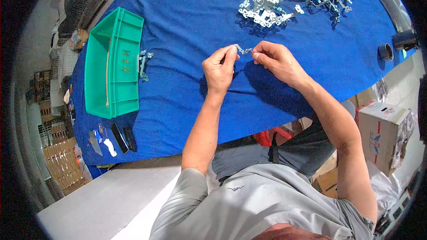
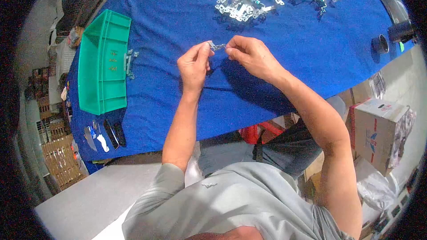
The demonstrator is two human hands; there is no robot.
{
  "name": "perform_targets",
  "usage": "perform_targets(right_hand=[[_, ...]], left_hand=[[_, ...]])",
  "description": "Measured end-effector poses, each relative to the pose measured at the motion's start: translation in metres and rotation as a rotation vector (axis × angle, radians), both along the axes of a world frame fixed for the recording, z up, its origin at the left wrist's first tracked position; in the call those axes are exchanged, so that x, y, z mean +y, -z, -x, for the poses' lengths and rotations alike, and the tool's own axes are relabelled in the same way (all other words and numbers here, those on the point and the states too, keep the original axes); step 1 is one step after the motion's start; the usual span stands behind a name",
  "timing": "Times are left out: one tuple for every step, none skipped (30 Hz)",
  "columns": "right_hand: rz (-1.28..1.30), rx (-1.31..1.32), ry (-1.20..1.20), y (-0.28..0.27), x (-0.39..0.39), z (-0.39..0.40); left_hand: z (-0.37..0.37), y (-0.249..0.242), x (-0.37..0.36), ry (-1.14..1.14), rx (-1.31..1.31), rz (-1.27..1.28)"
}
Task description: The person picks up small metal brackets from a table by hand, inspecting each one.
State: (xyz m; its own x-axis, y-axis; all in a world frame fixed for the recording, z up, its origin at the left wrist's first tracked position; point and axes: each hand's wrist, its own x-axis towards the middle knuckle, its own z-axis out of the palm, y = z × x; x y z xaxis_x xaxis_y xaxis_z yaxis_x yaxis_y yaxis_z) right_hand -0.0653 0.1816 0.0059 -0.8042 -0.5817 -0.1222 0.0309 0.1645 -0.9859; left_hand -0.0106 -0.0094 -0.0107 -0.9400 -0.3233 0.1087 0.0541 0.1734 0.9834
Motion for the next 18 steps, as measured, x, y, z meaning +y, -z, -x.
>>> perform_targets(right_hand=[[-0.012, 0.028, 0.012, 0.0, 0.0, 0.0], [-0.012, 0.028, 0.012, 0.0, 0.0, 0.0], [-0.057, 0.089, 0.032, -0.002, 0.001, -0.001], [-0.102, 0.15, 0.051, -0.004, 0.001, -0.001], [-0.102, 0.151, 0.051, -0.003, 0.001, -0.001], [-0.103, 0.16, 0.052, -0.001, 0.001, 0.0], [-0.104, 0.169, 0.052, -0.001, 0.002, 0.001], [-0.104, 0.169, 0.052, -0.001, 0.002, 0.001], [-0.109, 0.163, 0.048, -0.002, 0.002, 0.001], [-0.114, 0.157, 0.043, -0.002, 0.002, 0.001], [-0.114, 0.157, 0.044, -0.001, 0.003, 0.002], [-0.113, 0.156, 0.045, 0.0, 0.003, 0.003], [-0.113, 0.154, 0.046, 0.001, 0.004, 0.004], [-0.113, 0.154, 0.046, 0.001, 0.004, 0.004], [-0.02, 0.036, 0.031, -0.002, 0.005, 0.004], [0.073, -0.081, 0.016, -0.004, 0.005, 0.004], [0.074, -0.081, 0.016, -0.004, 0.005, 0.004], [0.133, -0.148, 0.018, -0.005, 0.005, 0.005]], left_hand=[[0.0, 0.001, 0.0, 0.0, 0.0, 0.0], [0.001, 0.002, 0.0, 0.006, 0.039, 0.04], [0.001, 0.0, 0.0, 0.011, 0.079, 0.08], [0.001, -0.001, 0.0, 0.011, 0.079, 0.08], [0.001, -0.003, -0.001, 0.039, 0.138, 0.184], [0.0, -0.005, -0.001, 0.068, 0.196, 0.288], [0.0, -0.007, 0.0, 0.068, 0.196, 0.288], [0.0, -0.009, 0.001, 0.079, 0.196, 0.273], [0.0, -0.01, 0.001, 0.091, 0.196, 0.258], [0.0, -0.009, 0.001, 0.091, 0.196, 0.258], [0.001, -0.009, 0.0, 0.103, 0.22, 0.279], [0.001, -0.008, 0.0, 0.115, 0.244, 0.3], [0.002, -0.008, 0.0, 0.117, 0.244, 0.299], [0.002, -0.007, 0.0, 0.119, 0.264, 0.304], [0.002, -0.007, 0.001, 0.121, 0.284, 0.308], [0.002, -0.007, 0.001, 0.122, 0.284, 0.308], [0.001, -0.007, 0.001, 0.118, 0.256, 0.287], [0.0, -0.008, 0.001, 0.115, 0.227, 0.266]])
